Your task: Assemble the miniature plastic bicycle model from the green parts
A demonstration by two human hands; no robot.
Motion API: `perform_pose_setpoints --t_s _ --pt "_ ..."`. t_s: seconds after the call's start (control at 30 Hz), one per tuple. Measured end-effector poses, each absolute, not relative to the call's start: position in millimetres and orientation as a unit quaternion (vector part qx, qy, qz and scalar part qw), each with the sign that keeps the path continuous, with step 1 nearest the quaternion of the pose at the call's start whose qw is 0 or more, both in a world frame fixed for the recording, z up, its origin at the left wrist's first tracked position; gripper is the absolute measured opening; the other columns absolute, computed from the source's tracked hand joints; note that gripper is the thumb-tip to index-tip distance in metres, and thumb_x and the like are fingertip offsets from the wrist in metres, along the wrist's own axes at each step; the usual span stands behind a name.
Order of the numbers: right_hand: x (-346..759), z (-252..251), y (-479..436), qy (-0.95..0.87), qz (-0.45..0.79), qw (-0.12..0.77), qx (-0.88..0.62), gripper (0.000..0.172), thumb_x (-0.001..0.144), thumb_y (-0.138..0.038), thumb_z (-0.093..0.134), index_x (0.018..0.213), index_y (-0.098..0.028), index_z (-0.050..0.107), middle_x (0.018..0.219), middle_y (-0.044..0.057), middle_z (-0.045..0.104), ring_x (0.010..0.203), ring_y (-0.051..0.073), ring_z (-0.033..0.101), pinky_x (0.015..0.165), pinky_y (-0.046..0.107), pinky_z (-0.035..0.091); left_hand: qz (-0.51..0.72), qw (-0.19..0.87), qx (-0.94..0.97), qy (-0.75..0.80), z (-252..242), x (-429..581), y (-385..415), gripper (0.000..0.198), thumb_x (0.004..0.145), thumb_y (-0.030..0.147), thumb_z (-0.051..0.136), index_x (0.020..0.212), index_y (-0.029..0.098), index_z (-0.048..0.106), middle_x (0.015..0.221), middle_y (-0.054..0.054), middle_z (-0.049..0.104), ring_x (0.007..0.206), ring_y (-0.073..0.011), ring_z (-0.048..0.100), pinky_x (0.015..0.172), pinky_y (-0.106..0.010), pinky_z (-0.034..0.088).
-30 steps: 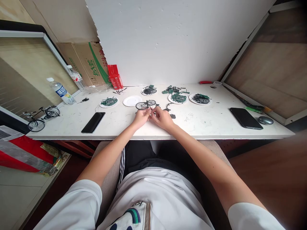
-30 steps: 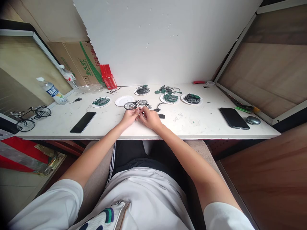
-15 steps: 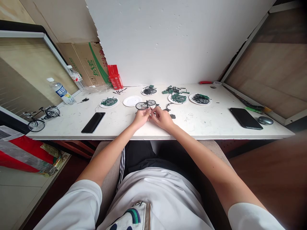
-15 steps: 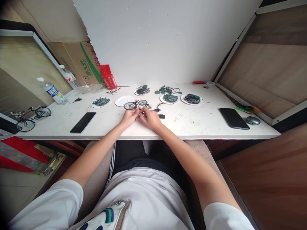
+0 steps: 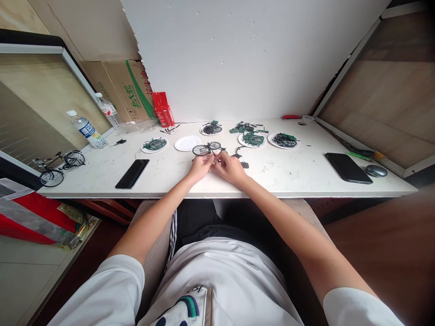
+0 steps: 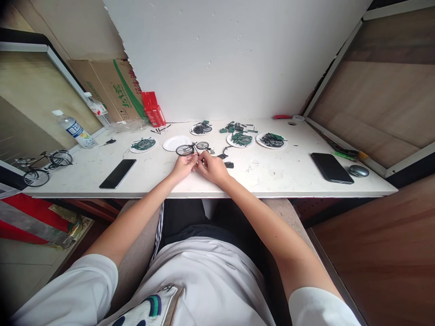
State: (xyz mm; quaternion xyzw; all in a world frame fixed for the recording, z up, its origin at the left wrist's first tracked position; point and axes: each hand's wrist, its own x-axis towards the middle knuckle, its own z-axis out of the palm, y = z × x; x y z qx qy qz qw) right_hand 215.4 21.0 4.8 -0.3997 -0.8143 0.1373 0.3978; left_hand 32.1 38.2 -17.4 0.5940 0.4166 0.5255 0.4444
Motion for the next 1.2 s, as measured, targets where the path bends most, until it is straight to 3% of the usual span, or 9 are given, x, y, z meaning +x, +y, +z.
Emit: perform_pose_setpoints --t_s 1.2 --pt "215.5 2.7 22.5 -0.825 0.137 0.382 -0.393 0.010 0.099 -0.034 0.052 0.100 -0.025 0.055 0.067 0.000 0.065 0.057 0.020 0.055 0.061 0.029 0.031 0.514 0.430 0.611 0.421 -16.7 34.1 35.2 0.046 0.097 0.062 0.071 0.093 0.016 0.071 0.087 -0.009 0.075 0.069 -0.0152 0.066 0.059 -0.023 0.050"
